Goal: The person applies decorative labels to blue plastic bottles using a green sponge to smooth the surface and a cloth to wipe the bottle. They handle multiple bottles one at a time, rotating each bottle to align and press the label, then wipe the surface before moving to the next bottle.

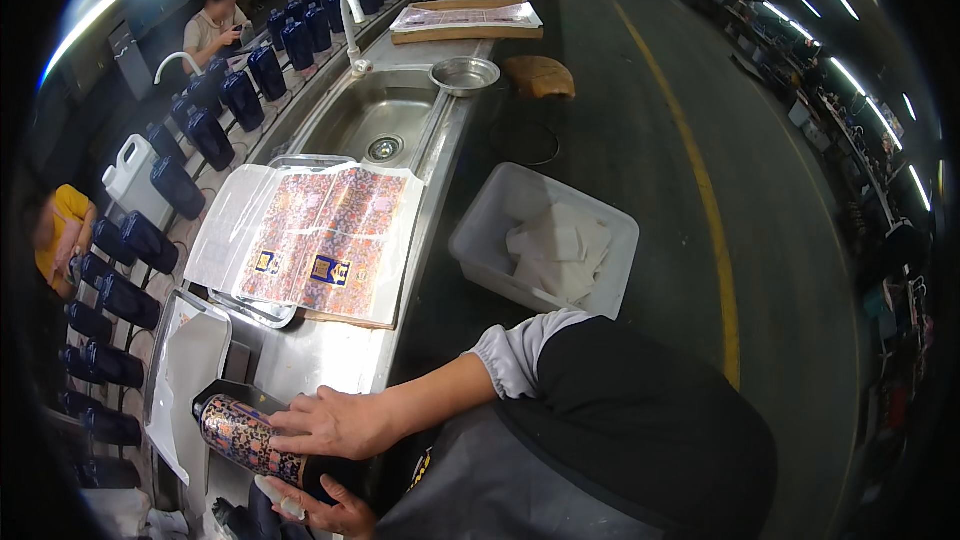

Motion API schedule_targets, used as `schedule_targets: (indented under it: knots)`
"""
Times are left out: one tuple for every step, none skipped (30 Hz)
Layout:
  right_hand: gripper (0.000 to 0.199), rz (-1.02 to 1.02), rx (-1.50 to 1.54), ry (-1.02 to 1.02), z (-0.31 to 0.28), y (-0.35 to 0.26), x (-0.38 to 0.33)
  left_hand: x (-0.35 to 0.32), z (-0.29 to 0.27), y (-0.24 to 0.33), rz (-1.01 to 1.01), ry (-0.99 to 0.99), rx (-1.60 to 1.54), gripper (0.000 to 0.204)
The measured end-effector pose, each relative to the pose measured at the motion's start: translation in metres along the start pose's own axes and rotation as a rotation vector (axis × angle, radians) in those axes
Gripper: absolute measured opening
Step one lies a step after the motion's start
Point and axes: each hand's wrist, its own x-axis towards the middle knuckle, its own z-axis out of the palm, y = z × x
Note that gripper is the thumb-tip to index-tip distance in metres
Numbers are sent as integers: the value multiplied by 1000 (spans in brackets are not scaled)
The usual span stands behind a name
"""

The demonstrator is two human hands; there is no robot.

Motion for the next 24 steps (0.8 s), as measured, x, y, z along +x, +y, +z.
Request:
schedule_targets:
  knots:
    - [63,1,19,-9,0,0,-1,-1,1,3,-6,-2,23,76]
    - [63,2,39,-19,0,0,-2,-1,0,6,-14,-3,47,76]
    - [64,6,36,4,1,0,-3,-1,0,10,-23,0,65,75]
    - [65,3,39,27,2,-1,-3,0,-2,15,-21,-7,55,75]
    - [66,24,52,-25,3,-1,-3,-1,-4,20,-23,-19,52,74]
    - [65,11,60,60,4,-2,-2,-1,-7,25,-22,-27,67,73]
    - [64,16,82,66,6,-3,-2,-1,-11,28,-40,-84,52,70]
    - [63,38,108,30,7,-3,-2,-1,-13,32,-18,-63,68,66]
    - [61,25,133,62,9,-4,-2,-3,-19,33,-95,-170,-56,68]
    - [60,64,133,38,9,-3,-3,-3,-21,36,-97,-156,-96,67]
    - [62,40,115,69,9,-2,-3,-3,-23,36,-40,-153,-88,67]
    - [64,47,77,40,9,-1,-4,-4,-25,36,-21,-153,-145,68]
    - [66,27,110,92,9,2,-4,-4,-25,35,-69,-131,-221,70]
    - [68,11,124,108,9,2,-4,-6,-23,35,-123,-91,-245,74]
    - [71,3,141,115,9,4,-4,-6,-22,32,-157,-87,-244,78]
    - [74,-16,130,120,8,4,-4,-8,-20,31,-206,-95,-222,80]
    - [73,-37,177,111,7,6,-4,-9,-18,30,-225,-92,-185,80]
    - [72,-19,209,90,7,6,-3,-9,-15,30,-216,-74,-171,81]
    - [72,-44,205,53,6,6,-4,-11,-14,30,-202,-58,-158,81]
    - [73,-42,184,39,5,6,-3,-11,-11,31,-215,-22,-163,82]
    - [72,-44,199,19,6,7,-3,-12,-11,31,-232,-35,-163,81]
    - [71,-58,207,17,6,7,-3,-12,-10,32,-238,-21,-162,81]
    - [71,-99,209,20,7,7,-2,-12,-10,32,-215,5,-147,81]
    - [71,-133,213,58,7,7,-2,-11,-11,34,-198,13,-126,81]
